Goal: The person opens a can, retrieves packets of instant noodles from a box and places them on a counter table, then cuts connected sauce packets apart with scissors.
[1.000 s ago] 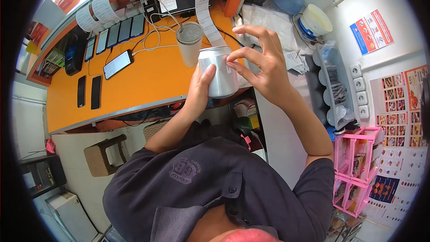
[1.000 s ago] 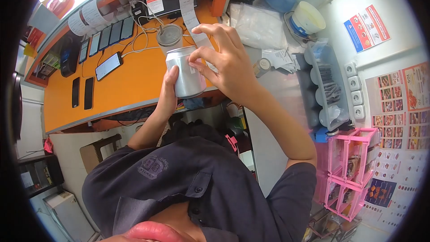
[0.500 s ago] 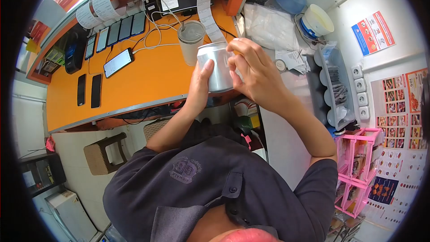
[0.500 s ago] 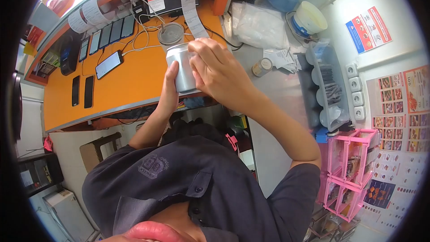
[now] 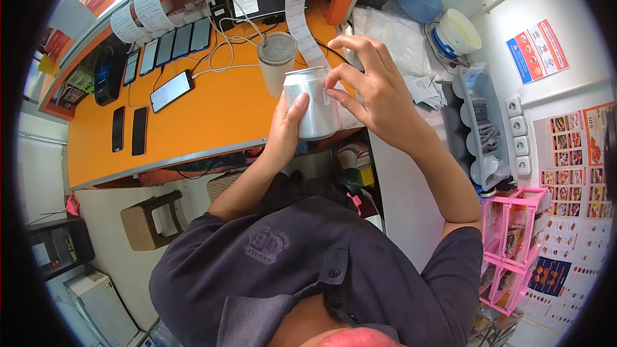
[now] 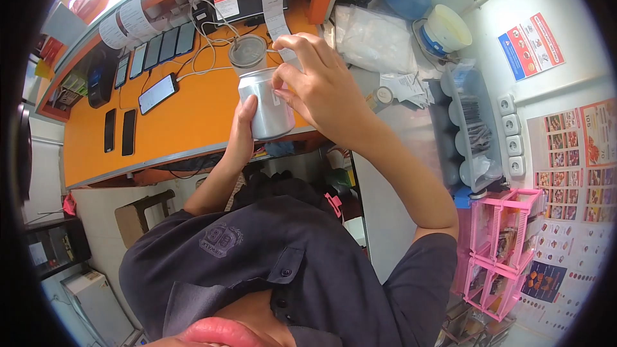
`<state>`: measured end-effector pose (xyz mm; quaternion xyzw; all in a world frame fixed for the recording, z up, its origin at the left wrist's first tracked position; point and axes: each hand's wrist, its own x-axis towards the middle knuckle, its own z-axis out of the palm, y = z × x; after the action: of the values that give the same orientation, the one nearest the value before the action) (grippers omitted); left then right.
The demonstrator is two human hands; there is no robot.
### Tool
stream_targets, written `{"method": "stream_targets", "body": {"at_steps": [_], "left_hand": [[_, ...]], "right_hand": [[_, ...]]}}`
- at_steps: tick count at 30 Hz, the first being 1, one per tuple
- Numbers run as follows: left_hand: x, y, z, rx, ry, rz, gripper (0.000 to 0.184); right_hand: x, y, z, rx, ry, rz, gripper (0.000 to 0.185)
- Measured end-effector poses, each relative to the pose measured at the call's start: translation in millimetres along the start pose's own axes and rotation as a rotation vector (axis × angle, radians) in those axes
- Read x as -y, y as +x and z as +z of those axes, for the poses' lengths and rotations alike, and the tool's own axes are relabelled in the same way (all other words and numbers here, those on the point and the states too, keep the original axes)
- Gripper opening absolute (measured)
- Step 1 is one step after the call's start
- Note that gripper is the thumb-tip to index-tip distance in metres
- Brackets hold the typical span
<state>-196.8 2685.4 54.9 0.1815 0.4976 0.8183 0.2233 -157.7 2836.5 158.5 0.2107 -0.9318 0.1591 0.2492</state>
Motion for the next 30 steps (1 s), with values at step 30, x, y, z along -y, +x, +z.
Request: {"method": "stream_targets", "body": {"at_steps": [30], "left_hand": [[11, 5, -2, -0.042, -0.08, -0.039, 0.049]], "right_hand": [[7, -9, 6, -0.023, -0.065, -0.055, 0.02]]}}
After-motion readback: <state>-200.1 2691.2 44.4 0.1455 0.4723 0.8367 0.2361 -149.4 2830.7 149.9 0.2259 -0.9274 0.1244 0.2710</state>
